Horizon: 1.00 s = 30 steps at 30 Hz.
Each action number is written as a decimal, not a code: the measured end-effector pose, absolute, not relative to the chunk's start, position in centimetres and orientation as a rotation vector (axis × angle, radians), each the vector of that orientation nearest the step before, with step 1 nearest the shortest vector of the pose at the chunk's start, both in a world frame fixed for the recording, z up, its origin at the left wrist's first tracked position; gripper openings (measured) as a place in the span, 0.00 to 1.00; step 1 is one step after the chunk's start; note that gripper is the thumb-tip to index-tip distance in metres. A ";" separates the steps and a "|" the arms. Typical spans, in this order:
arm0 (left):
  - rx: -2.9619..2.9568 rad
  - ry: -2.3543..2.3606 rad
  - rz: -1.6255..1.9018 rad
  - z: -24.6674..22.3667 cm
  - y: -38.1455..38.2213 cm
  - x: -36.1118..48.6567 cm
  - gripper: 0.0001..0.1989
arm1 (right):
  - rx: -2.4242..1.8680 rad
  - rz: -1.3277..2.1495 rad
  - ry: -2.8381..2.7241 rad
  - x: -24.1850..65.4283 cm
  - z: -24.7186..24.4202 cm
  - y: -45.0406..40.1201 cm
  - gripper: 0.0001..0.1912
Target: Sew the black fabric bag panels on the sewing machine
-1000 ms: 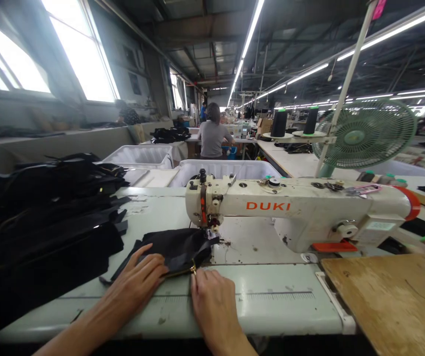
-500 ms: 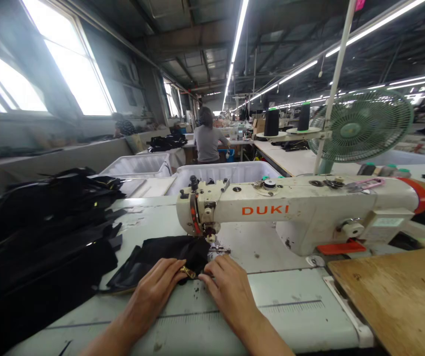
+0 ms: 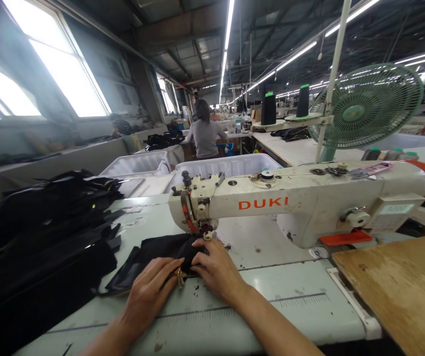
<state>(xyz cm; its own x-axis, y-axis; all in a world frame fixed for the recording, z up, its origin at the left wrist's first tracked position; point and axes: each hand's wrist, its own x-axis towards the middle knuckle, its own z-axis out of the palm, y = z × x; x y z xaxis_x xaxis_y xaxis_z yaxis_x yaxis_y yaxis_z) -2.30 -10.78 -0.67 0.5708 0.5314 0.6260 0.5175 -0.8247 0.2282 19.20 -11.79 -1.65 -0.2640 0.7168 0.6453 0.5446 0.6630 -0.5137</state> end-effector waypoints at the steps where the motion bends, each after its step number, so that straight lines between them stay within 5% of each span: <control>1: 2.763 0.920 1.141 -0.6 -10.7 -2.2 0.13 | -0.973 0.237 -1.936 19.2 -1.6 -11.8 0.07; 18: 2.776 0.970 1.147 0.1 -10.2 -1.8 0.07 | -0.939 0.526 -1.766 20.1 -0.9 -11.1 0.11; 30: 2.944 0.849 1.038 -0.1 -9.6 -2.5 0.11 | -0.945 0.604 -1.757 20.1 -0.8 -11.1 0.10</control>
<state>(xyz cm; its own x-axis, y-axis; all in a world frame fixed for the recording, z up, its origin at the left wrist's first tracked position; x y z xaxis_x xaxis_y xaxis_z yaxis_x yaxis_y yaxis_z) -2.50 -9.63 -0.06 0.6570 0.4466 0.6073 0.5068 -0.8581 0.0827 20.06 -11.06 -0.80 -0.1847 0.8222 0.5384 0.3174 0.5683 -0.7591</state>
